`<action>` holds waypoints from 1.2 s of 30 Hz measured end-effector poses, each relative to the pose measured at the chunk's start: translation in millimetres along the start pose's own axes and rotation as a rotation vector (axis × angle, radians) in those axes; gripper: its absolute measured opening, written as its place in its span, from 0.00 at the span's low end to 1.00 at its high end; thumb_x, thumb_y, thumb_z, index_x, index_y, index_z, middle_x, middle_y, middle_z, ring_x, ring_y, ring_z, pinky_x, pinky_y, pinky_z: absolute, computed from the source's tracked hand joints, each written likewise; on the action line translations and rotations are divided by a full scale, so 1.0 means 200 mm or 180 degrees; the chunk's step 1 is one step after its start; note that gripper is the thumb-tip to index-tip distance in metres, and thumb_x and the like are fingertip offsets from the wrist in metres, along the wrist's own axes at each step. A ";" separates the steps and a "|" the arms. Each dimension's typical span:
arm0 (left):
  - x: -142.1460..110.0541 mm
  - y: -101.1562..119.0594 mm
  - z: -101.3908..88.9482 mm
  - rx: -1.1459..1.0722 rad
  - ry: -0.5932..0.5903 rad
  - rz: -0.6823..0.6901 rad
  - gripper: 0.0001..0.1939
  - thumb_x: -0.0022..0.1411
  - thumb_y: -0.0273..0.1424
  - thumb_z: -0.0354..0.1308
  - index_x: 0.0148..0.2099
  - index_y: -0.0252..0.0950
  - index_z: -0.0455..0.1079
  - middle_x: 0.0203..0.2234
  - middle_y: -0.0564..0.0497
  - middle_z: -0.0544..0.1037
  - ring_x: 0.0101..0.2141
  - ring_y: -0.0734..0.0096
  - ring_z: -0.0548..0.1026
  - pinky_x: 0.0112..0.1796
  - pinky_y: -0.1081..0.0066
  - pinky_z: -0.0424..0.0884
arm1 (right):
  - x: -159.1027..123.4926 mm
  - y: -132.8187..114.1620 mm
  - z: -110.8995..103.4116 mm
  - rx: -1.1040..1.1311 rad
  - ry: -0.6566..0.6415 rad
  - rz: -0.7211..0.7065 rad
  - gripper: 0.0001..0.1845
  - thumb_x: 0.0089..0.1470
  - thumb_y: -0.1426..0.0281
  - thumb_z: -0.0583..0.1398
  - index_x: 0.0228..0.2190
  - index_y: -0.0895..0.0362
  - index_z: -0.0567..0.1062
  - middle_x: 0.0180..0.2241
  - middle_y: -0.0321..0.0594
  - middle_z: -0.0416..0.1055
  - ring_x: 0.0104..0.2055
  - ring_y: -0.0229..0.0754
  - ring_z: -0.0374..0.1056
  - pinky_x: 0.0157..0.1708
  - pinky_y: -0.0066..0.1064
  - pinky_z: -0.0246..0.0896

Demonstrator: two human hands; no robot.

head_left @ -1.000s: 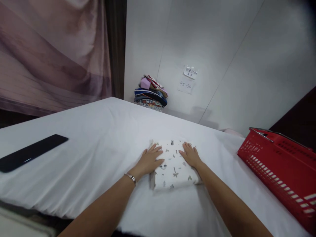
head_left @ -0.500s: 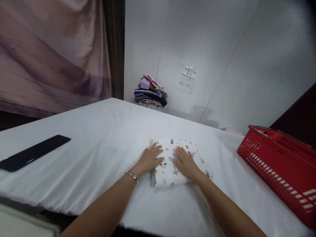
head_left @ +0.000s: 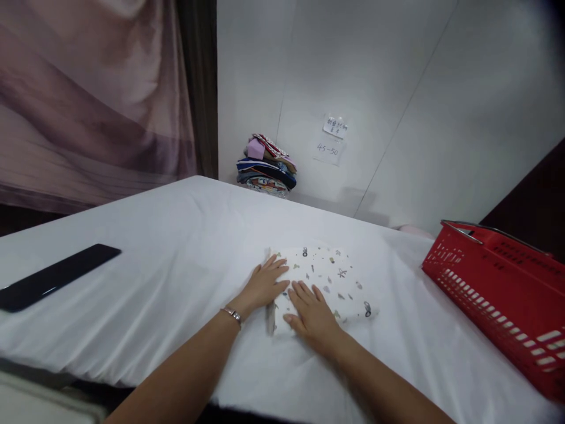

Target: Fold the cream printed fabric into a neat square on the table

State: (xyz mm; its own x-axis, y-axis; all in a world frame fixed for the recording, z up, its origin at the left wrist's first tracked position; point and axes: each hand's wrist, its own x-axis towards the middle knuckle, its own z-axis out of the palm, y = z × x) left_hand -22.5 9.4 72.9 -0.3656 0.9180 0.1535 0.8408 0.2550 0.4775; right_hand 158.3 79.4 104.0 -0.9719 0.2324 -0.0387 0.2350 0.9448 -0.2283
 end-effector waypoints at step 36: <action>-0.01 0.00 -0.01 -0.0104 -0.0074 -0.0009 0.23 0.58 0.38 0.47 0.56 0.48 0.60 0.61 0.57 0.54 0.62 0.61 0.43 0.56 0.52 0.47 | -0.05 0.86 -0.12 0.0738 0.0677 0.2182 0.39 0.53 0.55 0.52 0.60 0.63 0.52 0.58 0.51 0.57 0.58 0.52 0.55 0.55 0.41 0.50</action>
State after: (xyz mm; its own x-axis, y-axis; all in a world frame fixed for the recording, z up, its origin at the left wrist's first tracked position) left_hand -21.8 7.7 74.4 -0.3582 0.9242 0.1322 0.8262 0.2479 0.5059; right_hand 209.4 244.9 88.4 -0.5796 0.8125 -0.0626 0.7536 0.5052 -0.4205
